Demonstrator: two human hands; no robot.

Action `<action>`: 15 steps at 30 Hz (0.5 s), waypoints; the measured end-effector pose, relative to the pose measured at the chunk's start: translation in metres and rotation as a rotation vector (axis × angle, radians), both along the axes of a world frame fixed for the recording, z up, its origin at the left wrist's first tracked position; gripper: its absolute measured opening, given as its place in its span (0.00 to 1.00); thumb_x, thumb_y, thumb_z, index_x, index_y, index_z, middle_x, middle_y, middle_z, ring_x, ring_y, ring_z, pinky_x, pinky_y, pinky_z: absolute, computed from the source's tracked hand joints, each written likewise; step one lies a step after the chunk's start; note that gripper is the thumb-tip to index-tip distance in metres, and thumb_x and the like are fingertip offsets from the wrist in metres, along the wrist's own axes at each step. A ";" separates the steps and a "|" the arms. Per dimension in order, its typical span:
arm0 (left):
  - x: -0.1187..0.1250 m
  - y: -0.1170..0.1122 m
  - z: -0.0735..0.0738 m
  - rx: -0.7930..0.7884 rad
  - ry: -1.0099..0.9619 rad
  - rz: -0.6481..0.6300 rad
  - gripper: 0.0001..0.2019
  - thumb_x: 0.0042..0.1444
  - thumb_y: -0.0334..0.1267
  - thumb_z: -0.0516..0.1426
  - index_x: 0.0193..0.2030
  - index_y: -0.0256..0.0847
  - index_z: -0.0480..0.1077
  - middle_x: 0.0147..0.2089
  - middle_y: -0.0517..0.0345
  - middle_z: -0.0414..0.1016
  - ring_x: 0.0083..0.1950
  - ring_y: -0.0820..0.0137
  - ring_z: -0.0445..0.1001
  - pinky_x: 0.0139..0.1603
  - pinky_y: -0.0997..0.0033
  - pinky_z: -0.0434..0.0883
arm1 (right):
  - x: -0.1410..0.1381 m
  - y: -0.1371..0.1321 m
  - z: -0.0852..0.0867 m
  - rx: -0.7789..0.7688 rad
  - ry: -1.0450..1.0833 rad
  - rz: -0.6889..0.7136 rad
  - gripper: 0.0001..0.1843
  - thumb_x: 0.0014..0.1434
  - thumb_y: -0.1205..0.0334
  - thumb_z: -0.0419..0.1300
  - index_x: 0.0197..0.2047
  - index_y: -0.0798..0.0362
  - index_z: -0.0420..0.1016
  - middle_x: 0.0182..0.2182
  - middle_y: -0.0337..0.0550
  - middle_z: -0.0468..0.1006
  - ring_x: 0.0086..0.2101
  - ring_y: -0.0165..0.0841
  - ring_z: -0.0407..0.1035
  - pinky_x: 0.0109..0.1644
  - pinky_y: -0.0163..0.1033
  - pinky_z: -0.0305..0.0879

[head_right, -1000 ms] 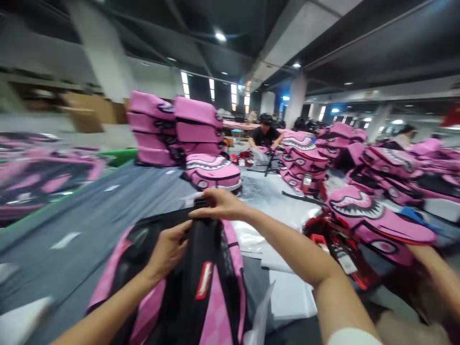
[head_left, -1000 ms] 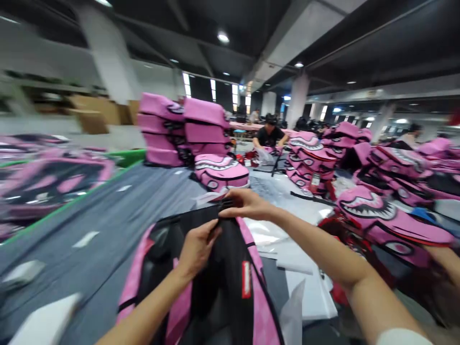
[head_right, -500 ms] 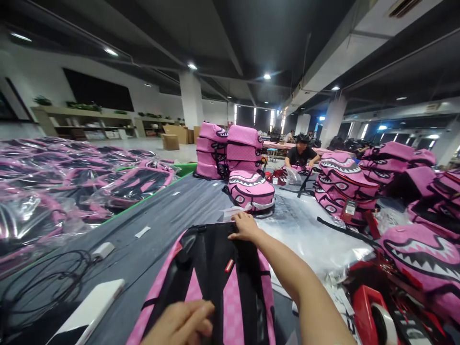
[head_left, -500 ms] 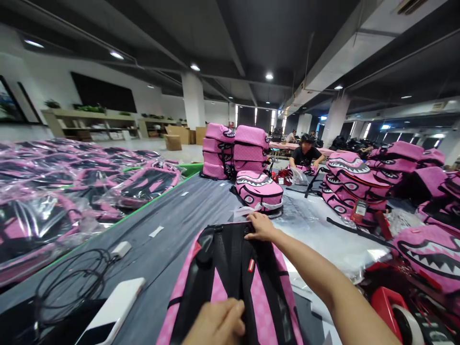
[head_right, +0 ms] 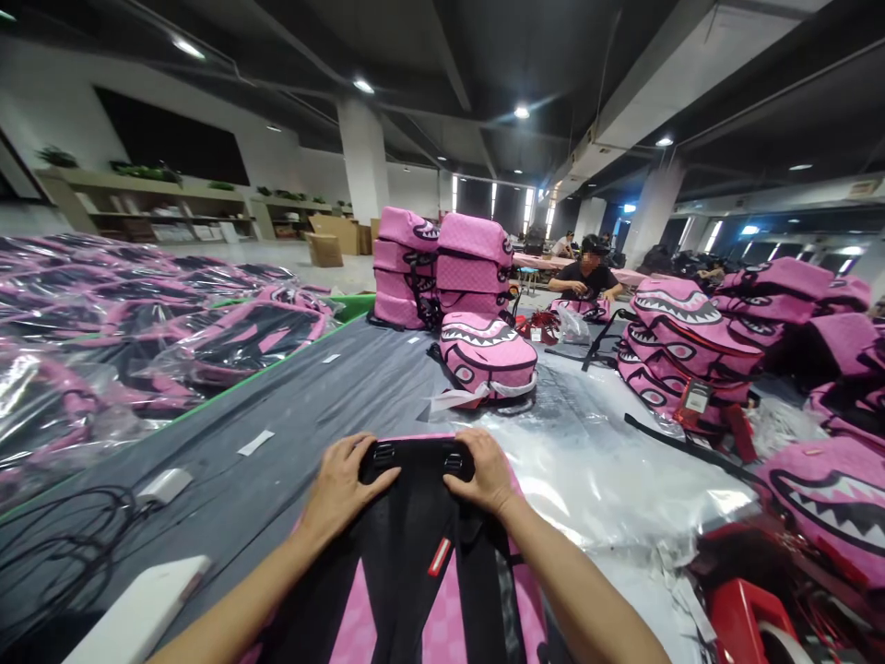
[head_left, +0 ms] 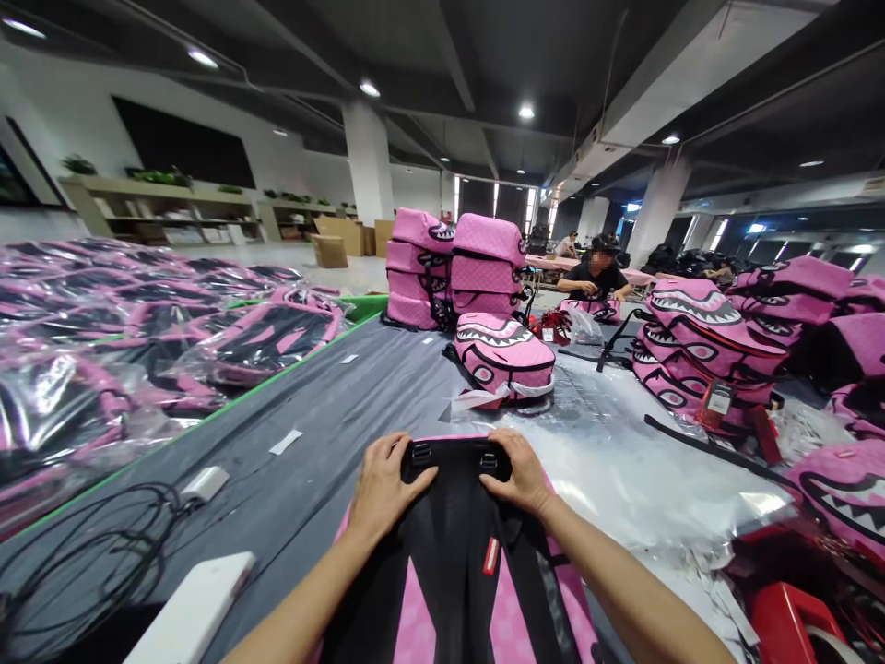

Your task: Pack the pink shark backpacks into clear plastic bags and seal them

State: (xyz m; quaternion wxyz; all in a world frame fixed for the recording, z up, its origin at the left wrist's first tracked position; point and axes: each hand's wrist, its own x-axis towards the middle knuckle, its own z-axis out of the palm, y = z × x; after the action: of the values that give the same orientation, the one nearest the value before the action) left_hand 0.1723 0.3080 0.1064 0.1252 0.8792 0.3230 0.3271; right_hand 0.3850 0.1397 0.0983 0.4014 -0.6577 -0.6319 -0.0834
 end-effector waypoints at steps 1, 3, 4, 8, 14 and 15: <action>-0.006 -0.001 -0.004 0.043 -0.020 -0.010 0.30 0.55 0.57 0.57 0.57 0.37 0.71 0.59 0.41 0.73 0.63 0.49 0.68 0.67 0.47 0.67 | -0.005 -0.003 -0.002 0.014 -0.010 -0.007 0.30 0.53 0.57 0.68 0.58 0.52 0.69 0.55 0.54 0.75 0.58 0.46 0.68 0.66 0.55 0.63; -0.018 -0.002 -0.011 0.087 -0.008 -0.035 0.28 0.56 0.56 0.57 0.56 0.39 0.72 0.57 0.43 0.73 0.59 0.50 0.70 0.63 0.46 0.71 | -0.016 -0.011 -0.005 0.001 -0.039 -0.037 0.29 0.53 0.59 0.67 0.58 0.52 0.69 0.54 0.54 0.75 0.57 0.46 0.68 0.65 0.56 0.64; -0.023 -0.004 -0.013 0.103 0.002 -0.049 0.28 0.57 0.55 0.56 0.57 0.39 0.72 0.56 0.42 0.72 0.59 0.50 0.70 0.62 0.46 0.72 | -0.023 -0.016 -0.006 -0.019 -0.056 -0.058 0.29 0.54 0.60 0.67 0.59 0.52 0.69 0.53 0.54 0.75 0.56 0.47 0.68 0.65 0.56 0.64; -0.043 -0.026 -0.028 0.175 0.018 -0.094 0.27 0.60 0.55 0.54 0.59 0.38 0.70 0.58 0.40 0.71 0.60 0.48 0.69 0.63 0.45 0.71 | -0.046 -0.045 -0.009 -0.125 -0.125 -0.109 0.29 0.56 0.62 0.68 0.60 0.53 0.69 0.53 0.55 0.75 0.56 0.48 0.68 0.65 0.57 0.65; -0.055 -0.053 -0.055 0.165 0.232 -0.150 0.30 0.61 0.55 0.53 0.59 0.31 0.71 0.55 0.36 0.73 0.58 0.47 0.69 0.63 0.46 0.70 | -0.051 -0.062 -0.019 -0.325 -0.125 -0.064 0.24 0.60 0.55 0.69 0.55 0.54 0.72 0.51 0.55 0.78 0.52 0.47 0.70 0.62 0.55 0.66; -0.050 -0.049 -0.057 0.136 0.291 -0.164 0.30 0.60 0.55 0.53 0.58 0.31 0.72 0.54 0.36 0.73 0.58 0.47 0.69 0.64 0.47 0.69 | -0.047 -0.055 -0.020 -0.387 -0.115 -0.067 0.22 0.61 0.53 0.68 0.54 0.54 0.73 0.51 0.55 0.78 0.52 0.47 0.71 0.62 0.54 0.66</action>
State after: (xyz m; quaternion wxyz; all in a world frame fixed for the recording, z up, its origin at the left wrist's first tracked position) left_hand 0.1223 0.2588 0.0496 0.0440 0.9471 0.2420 0.2063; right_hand 0.3379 0.0843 0.0780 0.2278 -0.7374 -0.6357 -0.0114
